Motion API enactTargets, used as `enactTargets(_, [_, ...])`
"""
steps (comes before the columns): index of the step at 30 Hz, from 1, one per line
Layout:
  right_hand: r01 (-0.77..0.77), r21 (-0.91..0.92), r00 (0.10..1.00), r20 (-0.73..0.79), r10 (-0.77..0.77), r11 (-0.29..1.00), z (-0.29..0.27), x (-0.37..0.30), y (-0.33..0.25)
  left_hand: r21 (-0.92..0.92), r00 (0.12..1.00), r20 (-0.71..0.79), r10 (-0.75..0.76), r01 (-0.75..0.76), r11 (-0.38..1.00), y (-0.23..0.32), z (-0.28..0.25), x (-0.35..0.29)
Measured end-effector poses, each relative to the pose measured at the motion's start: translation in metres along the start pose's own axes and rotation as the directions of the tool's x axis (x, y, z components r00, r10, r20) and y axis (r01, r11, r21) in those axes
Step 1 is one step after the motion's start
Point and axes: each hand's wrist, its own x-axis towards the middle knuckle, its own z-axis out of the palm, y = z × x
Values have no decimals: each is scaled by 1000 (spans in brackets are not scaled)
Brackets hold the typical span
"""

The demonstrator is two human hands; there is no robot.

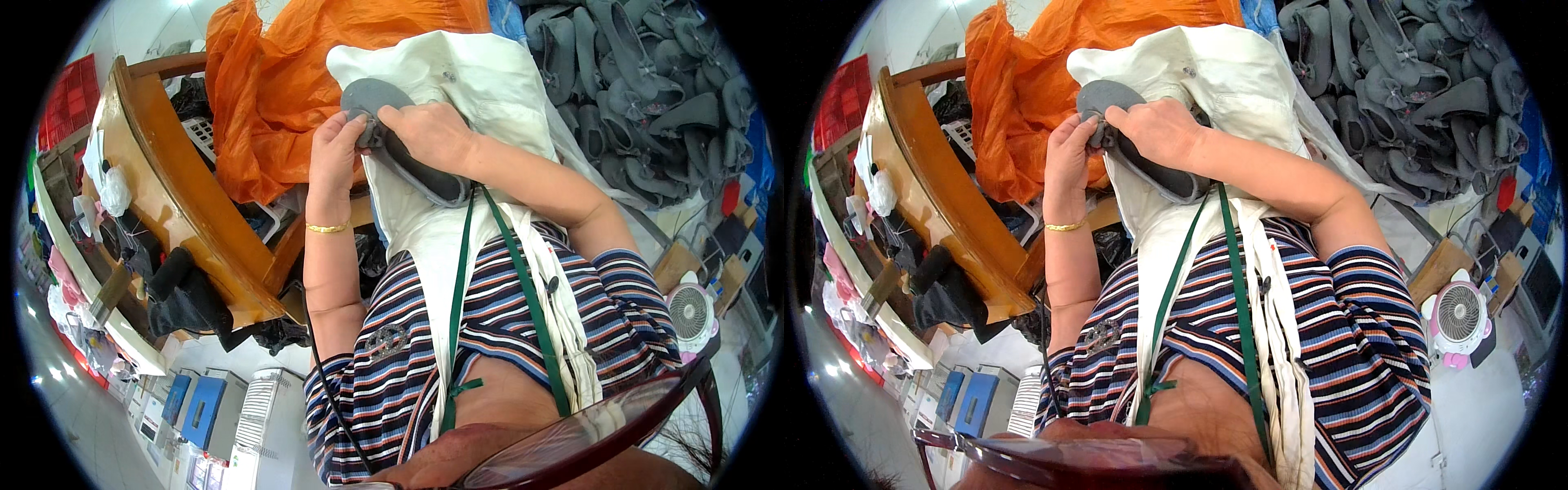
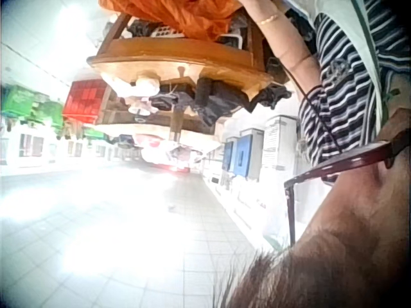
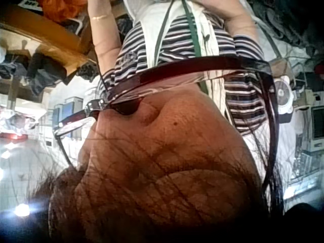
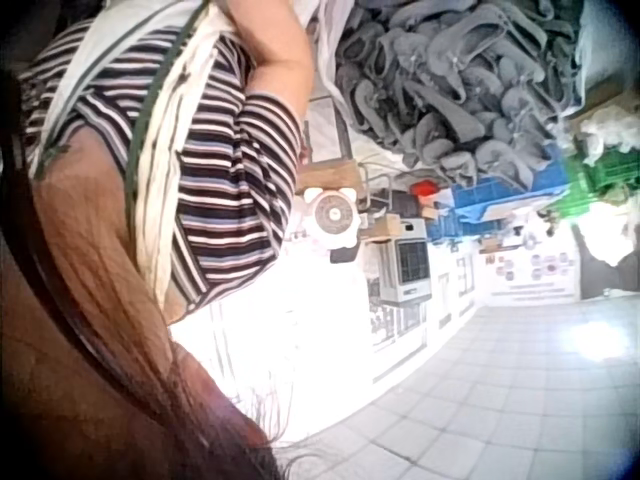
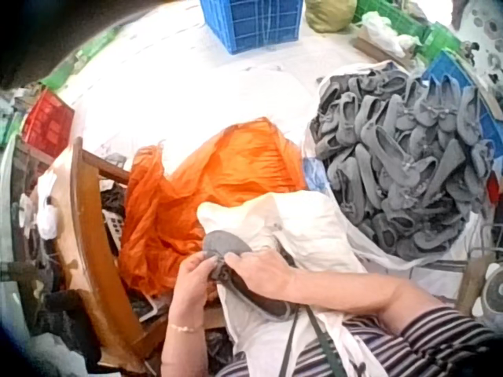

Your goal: The person sits and sews a grey slipper using a needle and thread. They repeatedly pull the thread through the slipper's sole and upper, occasionally adjusting the slipper's position on their lap. The person also reaches into an orange bag to retrieve another slipper and places the finished one aside.

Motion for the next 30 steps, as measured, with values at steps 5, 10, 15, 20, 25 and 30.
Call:
enactTargets(5, [-17,30,995,103,14,999,-13,5,3,-2,1000,-24,9,-10,1000,0,2,-1])
enactTargets(10, [-25,99,993,117,14,995,-17,7,6,-2,999,-11,35,-35,999,1,3,-2])
enactTargets(15, [-67,100,988,144,53,993,-17,9,3,-18,999,-3,38,-38,999,-2,1,0])
enactTargets(20, [-83,123,993,88,72,989,-5,3,4,6,1000,2,26,-26,1000,-2,0,1])
enactTargets(25, [-93,77,993,75,87,993,-3,0,-4,-26,1000,9,-25,25,999,0,-4,0])
enactTargets(30, [-168,124,985,48,163,978,-6,2,-16,-84,999,26,-42,44,996,-1,-7,-1])
